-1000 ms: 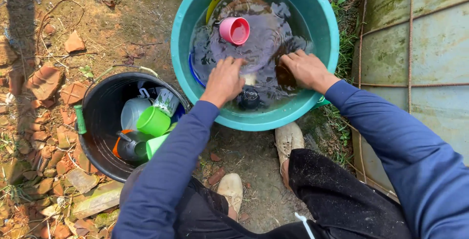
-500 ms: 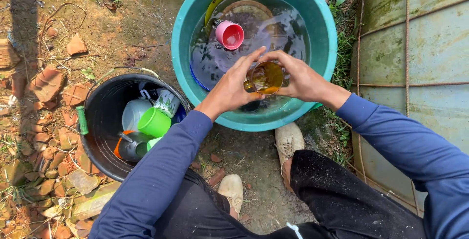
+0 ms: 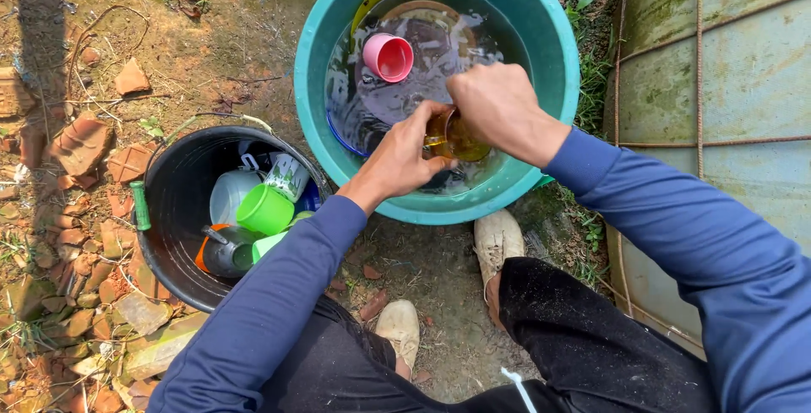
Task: Washing various plastic and metal dishes in a large basin of water outdoors.
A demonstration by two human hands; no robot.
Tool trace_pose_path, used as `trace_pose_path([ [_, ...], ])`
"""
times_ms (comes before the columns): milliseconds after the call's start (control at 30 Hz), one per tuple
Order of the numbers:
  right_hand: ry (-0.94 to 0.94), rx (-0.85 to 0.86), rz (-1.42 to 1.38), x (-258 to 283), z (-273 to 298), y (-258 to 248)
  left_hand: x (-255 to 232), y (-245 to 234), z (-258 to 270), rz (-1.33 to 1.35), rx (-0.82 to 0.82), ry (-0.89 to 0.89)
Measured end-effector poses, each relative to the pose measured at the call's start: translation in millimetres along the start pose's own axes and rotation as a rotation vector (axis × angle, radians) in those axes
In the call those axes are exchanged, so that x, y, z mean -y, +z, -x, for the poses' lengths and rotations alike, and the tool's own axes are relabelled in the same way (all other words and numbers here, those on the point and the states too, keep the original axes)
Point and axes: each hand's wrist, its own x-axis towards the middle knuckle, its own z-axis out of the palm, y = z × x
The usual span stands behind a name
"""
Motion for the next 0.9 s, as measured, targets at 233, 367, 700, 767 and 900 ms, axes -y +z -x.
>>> trace_pose_path([
  [233, -0.213, -0.015, 0.153, -2.7, -2.0, 16.1, 14.4, -13.5, 4.7, 0.030, 0.059, -0.044],
  [367, -0.259, 0.027, 0.100, 2.5, -2.8, 1.2, 21.3, -6.5, 2.0, 0.080, 0.122, -0.065],
  [700, -0.265, 0.008, 0.097, 1.5, 3.2, 21.9, 35.4, -20.2, 2.1, 0.108, 0.215, -0.060],
  [767, -0.285, -0.063, -0.019, 1.2, 3.4, 16.0, 37.3, -21.1, 2.0, 0.140, 0.217, -0.112],
  [900, -0.175, -0.001, -0.003, 5.0, 0.3, 16.6, 29.9, -17.2, 0.1, 0.090, 0.232, -0.061],
])
